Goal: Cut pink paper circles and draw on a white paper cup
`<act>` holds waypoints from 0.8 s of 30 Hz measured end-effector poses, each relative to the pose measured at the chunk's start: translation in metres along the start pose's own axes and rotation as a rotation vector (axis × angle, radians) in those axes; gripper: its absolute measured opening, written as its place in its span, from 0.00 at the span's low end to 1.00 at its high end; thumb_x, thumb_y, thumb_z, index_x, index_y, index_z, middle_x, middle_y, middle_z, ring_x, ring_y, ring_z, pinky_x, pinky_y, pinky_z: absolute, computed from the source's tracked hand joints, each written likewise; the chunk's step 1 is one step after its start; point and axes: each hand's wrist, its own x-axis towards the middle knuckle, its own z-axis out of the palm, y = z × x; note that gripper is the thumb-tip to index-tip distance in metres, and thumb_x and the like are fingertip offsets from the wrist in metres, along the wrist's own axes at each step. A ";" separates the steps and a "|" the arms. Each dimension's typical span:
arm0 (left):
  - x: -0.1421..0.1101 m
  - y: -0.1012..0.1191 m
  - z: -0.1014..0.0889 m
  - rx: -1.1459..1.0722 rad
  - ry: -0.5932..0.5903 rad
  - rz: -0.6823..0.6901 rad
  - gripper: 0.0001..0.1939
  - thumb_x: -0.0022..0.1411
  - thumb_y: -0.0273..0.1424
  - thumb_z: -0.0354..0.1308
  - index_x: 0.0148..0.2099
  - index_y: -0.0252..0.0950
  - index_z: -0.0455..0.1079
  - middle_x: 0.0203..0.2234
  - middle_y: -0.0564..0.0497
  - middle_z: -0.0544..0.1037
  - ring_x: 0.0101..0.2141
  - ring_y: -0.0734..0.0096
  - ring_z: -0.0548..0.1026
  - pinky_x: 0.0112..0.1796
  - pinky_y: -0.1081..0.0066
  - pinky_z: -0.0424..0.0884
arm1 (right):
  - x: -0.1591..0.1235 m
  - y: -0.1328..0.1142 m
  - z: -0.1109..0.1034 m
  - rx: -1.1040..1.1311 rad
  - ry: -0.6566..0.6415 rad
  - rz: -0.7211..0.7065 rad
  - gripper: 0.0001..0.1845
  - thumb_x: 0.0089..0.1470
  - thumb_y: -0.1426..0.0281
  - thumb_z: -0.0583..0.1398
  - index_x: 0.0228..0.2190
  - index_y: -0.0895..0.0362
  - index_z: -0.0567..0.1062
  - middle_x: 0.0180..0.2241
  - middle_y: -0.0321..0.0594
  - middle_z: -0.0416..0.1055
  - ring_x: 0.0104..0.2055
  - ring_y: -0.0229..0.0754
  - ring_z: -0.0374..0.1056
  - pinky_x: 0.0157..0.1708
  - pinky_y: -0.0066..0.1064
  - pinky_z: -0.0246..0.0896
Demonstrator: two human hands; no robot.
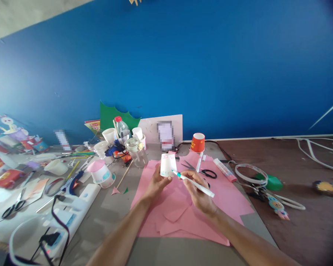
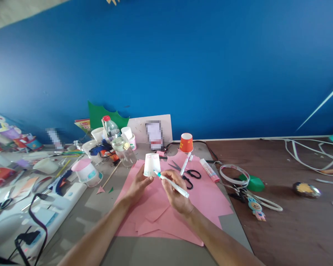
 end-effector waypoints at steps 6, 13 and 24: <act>0.000 -0.002 -0.002 0.005 -0.034 0.010 0.30 0.55 0.43 0.61 0.58 0.40 0.63 0.49 0.45 0.71 0.47 0.55 0.70 0.45 0.64 0.67 | -0.001 0.000 0.000 0.002 -0.003 0.002 0.08 0.58 0.64 0.55 0.34 0.53 0.72 0.30 0.39 0.72 0.27 0.40 0.66 0.25 0.30 0.63; 0.001 -0.002 -0.001 0.020 -0.041 0.001 0.31 0.55 0.46 0.61 0.57 0.37 0.63 0.48 0.44 0.72 0.45 0.55 0.71 0.43 0.65 0.67 | 0.000 0.003 0.002 0.012 0.037 0.031 0.09 0.58 0.63 0.55 0.35 0.54 0.71 0.30 0.40 0.73 0.31 0.42 0.70 0.28 0.31 0.66; 0.002 -0.009 -0.002 0.007 -0.022 0.001 0.29 0.55 0.42 0.62 0.55 0.35 0.64 0.45 0.45 0.72 0.42 0.61 0.70 0.40 0.69 0.66 | -0.001 0.010 0.001 0.090 0.028 0.072 0.08 0.58 0.65 0.55 0.32 0.54 0.72 0.28 0.38 0.73 0.30 0.42 0.70 0.29 0.30 0.65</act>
